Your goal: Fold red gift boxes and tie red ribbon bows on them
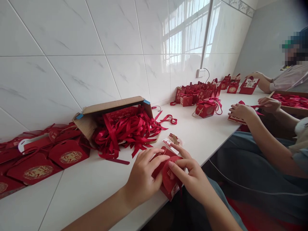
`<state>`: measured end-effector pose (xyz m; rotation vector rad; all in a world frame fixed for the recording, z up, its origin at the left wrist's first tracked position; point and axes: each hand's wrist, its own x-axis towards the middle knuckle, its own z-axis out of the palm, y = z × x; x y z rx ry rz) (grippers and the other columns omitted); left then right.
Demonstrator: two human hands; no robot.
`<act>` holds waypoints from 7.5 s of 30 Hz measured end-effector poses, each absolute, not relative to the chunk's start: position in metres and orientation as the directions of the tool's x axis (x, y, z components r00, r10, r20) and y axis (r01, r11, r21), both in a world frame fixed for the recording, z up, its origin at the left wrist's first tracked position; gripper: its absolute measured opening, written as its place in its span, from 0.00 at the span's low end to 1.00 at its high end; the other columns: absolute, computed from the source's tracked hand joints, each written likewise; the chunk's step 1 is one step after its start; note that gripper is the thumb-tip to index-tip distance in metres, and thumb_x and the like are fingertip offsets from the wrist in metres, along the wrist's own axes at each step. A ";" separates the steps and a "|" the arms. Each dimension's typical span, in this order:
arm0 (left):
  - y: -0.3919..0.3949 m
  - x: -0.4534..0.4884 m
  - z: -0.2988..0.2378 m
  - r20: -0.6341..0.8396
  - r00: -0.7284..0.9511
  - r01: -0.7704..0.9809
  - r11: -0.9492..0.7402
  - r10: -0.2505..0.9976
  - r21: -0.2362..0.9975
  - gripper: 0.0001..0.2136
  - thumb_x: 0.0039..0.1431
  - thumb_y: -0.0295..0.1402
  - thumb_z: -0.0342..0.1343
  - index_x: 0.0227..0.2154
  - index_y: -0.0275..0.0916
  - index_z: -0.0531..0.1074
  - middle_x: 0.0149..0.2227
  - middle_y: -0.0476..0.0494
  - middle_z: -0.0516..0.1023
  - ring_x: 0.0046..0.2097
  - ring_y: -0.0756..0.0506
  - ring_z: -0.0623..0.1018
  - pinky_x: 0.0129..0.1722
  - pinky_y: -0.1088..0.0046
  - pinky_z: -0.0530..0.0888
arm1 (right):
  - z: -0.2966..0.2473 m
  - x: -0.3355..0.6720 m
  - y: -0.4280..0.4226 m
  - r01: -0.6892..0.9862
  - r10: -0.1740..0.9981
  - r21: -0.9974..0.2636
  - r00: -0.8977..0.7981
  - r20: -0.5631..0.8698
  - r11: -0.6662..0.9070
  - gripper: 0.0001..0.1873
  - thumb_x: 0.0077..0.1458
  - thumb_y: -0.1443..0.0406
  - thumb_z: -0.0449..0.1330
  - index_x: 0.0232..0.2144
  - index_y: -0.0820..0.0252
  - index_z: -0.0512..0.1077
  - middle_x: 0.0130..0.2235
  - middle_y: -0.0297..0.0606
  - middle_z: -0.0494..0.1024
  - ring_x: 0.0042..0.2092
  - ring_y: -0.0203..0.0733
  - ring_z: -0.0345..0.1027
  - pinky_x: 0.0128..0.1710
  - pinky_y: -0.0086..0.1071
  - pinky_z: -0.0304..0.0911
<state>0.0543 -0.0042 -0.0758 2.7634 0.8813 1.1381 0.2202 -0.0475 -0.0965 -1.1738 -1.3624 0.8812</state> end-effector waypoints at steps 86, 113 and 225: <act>0.011 -0.001 -0.027 -0.355 0.589 0.797 -0.594 0.726 0.106 0.17 0.60 0.33 0.42 0.37 0.47 0.78 0.31 0.43 0.81 0.34 0.40 0.79 0.35 0.67 0.70 | -0.081 0.264 -0.078 0.827 0.980 -0.549 -0.187 -0.068 0.120 0.17 0.61 0.56 0.50 0.41 0.54 0.76 0.30 0.40 0.79 0.32 0.45 0.69 0.30 0.33 0.56; 0.014 0.009 -0.002 0.042 0.410 0.491 -0.260 0.911 0.832 0.23 0.56 0.43 0.58 0.54 0.43 0.67 0.42 0.41 0.80 0.43 0.40 0.78 0.36 0.67 0.77 | -0.114 0.284 -0.027 -0.463 0.932 -0.810 0.214 0.291 0.359 0.13 0.48 0.56 0.68 0.37 0.51 0.76 0.32 0.37 0.78 0.28 0.38 0.68 0.29 0.33 0.65; 0.024 0.061 0.033 0.098 0.610 0.120 -0.215 0.786 0.969 0.19 0.57 0.44 0.55 0.16 0.37 0.71 0.20 0.49 0.68 0.26 0.51 0.68 0.28 0.77 0.67 | -0.007 0.266 0.006 0.613 0.205 0.231 -0.556 0.806 0.755 0.14 0.62 0.74 0.51 0.41 0.59 0.74 0.37 0.43 0.79 0.42 0.46 0.68 0.41 0.41 0.64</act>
